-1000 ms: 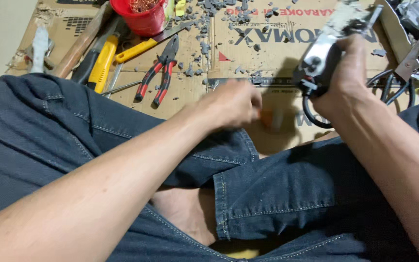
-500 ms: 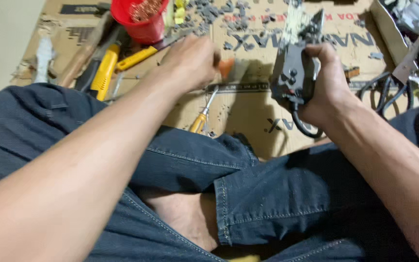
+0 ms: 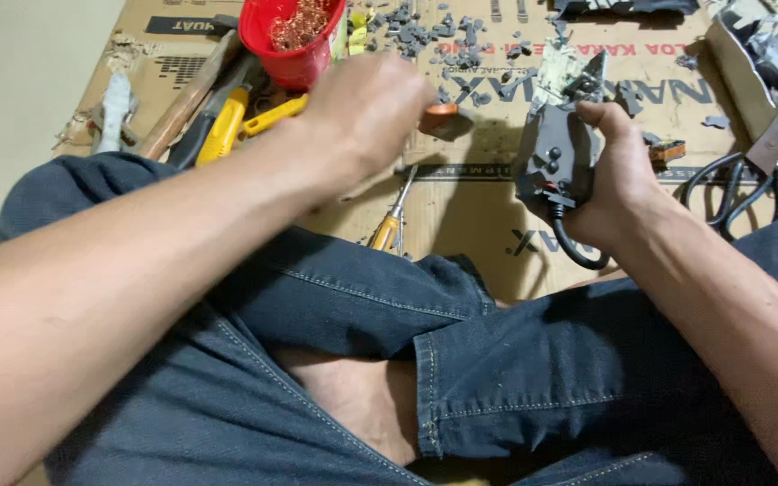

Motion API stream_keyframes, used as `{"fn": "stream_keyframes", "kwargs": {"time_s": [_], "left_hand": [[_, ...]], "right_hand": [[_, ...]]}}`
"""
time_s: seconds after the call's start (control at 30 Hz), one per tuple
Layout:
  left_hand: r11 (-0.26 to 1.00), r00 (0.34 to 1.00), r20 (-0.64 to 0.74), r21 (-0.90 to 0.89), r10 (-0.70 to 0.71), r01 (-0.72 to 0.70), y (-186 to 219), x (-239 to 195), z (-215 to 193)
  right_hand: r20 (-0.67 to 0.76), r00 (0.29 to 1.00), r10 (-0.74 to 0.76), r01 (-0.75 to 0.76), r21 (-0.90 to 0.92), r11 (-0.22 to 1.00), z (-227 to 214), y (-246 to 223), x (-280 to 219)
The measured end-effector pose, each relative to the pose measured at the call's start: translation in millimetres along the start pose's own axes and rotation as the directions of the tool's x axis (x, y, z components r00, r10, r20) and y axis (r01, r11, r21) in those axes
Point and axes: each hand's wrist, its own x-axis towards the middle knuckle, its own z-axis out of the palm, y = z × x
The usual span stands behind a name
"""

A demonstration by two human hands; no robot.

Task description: The person sits on the floor and uses a screwdriver and pliers to disassemble a small electronic device. They remove screws, pry open the casing, and manipulate internal components while debris accumulates on the cardboard surface.

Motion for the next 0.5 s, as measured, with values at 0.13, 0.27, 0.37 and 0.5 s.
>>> {"fn": "stream_keyframes", "kwargs": {"time_s": [0.13,0.27,0.37,0.5], "left_hand": [[0.994,0.961,0.266,-0.055,-0.074,0.092,18,-22,-53],[0.991,0.88,0.47,0.13,-0.064,0.003,9,-31,-26],[0.978,0.991,0.13,0.207,-0.044,0.016,-9,-21,1],[0.985,0.93,0.331,-0.008,-0.158,0.17,1,-34,-43]], "right_hand": [[0.011,1.0,0.004,-0.003,-0.039,0.999,-2,-1,11],[-0.009,1.0,0.013,-0.013,-0.018,1.0,2,3,6],[-0.006,1.0,0.001,-0.001,-0.026,1.0,2,2,7],[-0.002,1.0,0.005,-0.005,0.011,1.0,-6,5,26]]}}
